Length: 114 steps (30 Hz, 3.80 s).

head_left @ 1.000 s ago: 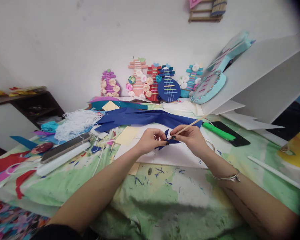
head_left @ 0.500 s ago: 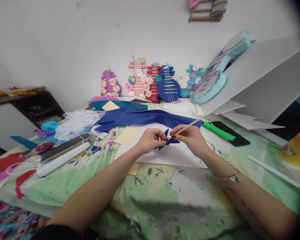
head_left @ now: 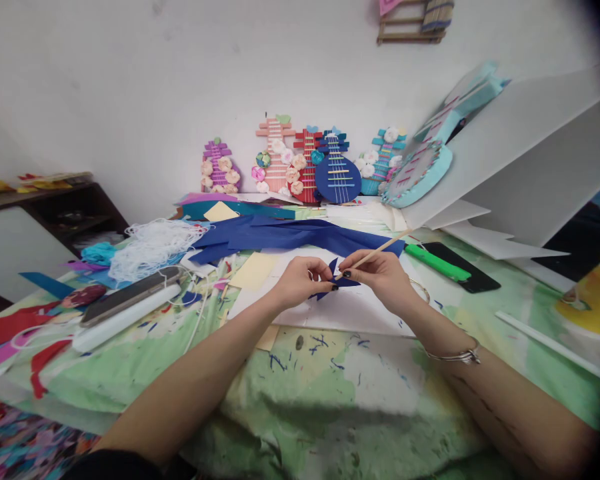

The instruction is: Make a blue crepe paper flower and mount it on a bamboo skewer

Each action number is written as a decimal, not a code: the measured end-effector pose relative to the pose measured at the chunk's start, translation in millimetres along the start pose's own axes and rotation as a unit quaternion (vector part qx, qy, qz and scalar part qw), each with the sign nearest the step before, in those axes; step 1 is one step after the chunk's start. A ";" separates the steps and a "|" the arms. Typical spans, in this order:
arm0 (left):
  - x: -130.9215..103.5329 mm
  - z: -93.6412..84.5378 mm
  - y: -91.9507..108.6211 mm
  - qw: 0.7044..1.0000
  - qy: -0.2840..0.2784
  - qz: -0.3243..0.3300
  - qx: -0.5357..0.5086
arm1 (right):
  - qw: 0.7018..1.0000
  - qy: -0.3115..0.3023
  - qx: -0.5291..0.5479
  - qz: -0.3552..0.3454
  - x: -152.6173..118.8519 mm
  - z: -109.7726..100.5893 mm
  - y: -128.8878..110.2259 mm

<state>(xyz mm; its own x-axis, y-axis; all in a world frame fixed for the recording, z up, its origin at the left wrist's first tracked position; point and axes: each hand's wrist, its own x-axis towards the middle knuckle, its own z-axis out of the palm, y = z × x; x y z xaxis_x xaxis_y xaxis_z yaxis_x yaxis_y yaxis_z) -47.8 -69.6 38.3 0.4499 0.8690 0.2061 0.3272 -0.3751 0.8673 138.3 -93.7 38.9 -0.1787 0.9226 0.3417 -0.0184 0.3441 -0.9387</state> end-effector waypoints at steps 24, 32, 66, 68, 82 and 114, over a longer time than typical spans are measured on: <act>0.4 0.8 -0.5 1.000 0.002 0.002 -0.003 | 1.000 -0.001 -0.004 -0.006 -0.3 0.8 0.3; -0.1 0.6 0.6 1.000 -0.003 -0.010 -0.014 | 1.000 -0.006 0.011 -0.001 0.1 0.9 0.4; -0.5 0.0 1.0 0.993 -0.036 -0.026 -0.106 | 0.999 0.037 0.007 -0.017 1.0 -1.7 3.0; -0.6 -0.5 1.5 0.990 -0.045 -0.031 -0.128 | 0.999 0.047 0.010 -0.018 2.2 -2.9 4.5; 1.0 -1.8 -3.1 0.966 -0.051 -0.061 -0.246 | 0.958 0.240 0.118 -0.103 15.8 -31.9 -8.8; 1.8 5.8 -3.1 0.927 0.005 -0.064 -0.370 | 0.799 0.034 -0.489 -0.347 -4.4 8.3 7.6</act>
<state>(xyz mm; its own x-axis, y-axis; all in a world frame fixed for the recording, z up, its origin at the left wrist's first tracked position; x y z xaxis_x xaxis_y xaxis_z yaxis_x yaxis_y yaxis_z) -43.2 -68.7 33.4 0.4375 0.8955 0.0818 -0.2839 0.0513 0.9575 130.7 -96.6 29.9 -0.4048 0.4465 0.7980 0.6946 0.7177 -0.0492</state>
